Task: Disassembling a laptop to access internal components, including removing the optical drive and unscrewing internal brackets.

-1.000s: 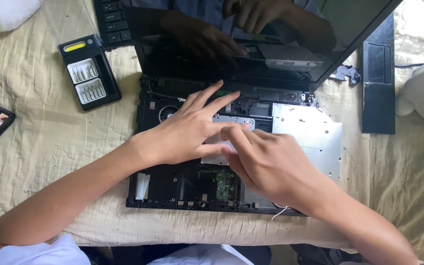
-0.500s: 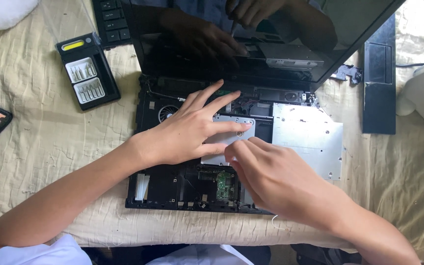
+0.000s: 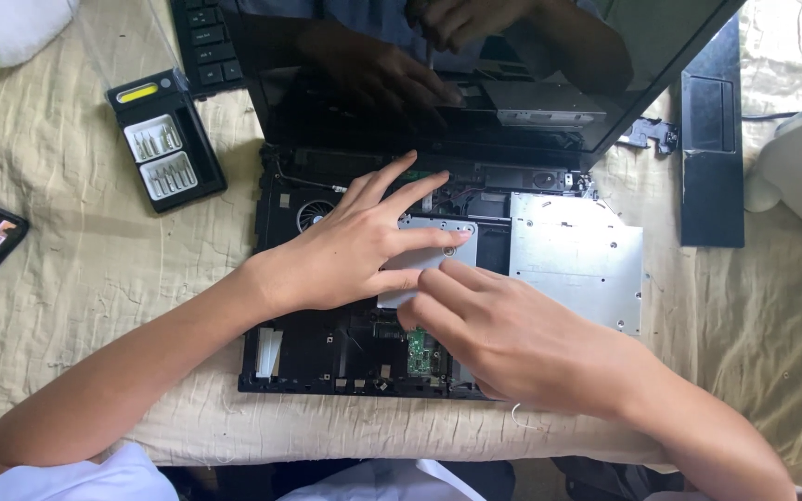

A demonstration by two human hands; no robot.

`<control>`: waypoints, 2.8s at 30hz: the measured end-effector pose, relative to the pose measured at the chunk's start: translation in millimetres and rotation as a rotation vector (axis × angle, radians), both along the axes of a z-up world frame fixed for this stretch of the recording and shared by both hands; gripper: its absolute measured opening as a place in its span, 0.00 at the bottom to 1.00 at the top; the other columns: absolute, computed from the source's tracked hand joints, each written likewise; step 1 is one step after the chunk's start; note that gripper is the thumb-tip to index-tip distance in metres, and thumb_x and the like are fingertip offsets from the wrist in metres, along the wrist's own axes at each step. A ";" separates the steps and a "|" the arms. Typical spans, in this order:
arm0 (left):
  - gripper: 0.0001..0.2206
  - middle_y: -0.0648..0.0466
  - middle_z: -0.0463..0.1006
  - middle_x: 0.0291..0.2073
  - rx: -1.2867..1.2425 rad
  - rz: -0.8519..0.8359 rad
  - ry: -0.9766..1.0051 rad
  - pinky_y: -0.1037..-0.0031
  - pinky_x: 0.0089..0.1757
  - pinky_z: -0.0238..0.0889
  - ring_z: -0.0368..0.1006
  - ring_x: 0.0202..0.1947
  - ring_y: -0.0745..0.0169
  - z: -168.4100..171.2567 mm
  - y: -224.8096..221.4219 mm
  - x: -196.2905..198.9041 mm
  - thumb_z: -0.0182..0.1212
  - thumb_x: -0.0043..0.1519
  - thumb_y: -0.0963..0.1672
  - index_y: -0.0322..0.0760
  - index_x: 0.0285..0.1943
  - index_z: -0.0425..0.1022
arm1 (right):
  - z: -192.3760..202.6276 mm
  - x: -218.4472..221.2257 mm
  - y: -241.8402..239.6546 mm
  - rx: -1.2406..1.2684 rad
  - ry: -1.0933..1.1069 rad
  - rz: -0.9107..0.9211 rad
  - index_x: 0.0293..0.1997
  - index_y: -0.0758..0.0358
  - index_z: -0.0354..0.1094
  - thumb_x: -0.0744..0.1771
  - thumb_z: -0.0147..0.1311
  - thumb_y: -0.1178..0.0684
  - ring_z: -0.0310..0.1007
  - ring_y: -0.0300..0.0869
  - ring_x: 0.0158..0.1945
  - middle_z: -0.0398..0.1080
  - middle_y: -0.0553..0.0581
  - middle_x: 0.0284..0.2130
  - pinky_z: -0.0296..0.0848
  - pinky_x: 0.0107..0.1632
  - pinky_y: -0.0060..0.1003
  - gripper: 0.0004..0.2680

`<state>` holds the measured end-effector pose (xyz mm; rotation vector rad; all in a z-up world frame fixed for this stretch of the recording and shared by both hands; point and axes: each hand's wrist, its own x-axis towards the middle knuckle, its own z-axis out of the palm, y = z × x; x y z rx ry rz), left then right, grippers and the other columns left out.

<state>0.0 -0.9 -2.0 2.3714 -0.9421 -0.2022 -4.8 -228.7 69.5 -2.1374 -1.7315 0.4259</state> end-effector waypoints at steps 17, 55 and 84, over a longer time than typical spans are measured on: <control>0.23 0.38 0.49 0.76 0.028 0.005 0.032 0.34 0.63 0.39 0.33 0.76 0.26 4.7 0.2 0.1 0.57 0.66 0.53 0.55 0.72 0.68 | -7.8 -13.7 -6.0 -0.091 -0.437 -0.088 0.57 0.70 0.59 0.65 0.49 0.62 0.64 0.44 0.34 0.64 0.58 0.35 0.70 0.25 0.35 0.14; 0.22 0.36 0.50 0.75 -0.018 0.003 0.075 0.35 0.62 0.37 0.34 0.75 0.25 0.2 0.1 0.1 0.59 0.65 0.50 0.55 0.70 0.70 | -21.2 -7.6 -0.4 0.068 -0.387 -0.089 0.44 0.65 0.64 0.69 0.51 0.58 0.67 0.51 0.37 0.65 0.57 0.32 0.70 0.32 0.41 0.03; 0.23 0.38 0.48 0.76 -0.008 0.026 0.120 0.37 0.64 0.36 0.31 0.76 0.30 9.2 -1.8 -0.1 0.58 0.66 0.51 0.57 0.71 0.69 | -18.9 -5.2 -0.5 0.149 -0.404 -0.086 0.49 0.66 0.61 0.72 0.51 0.56 0.60 0.43 0.26 0.59 0.53 0.25 0.58 0.20 0.39 0.05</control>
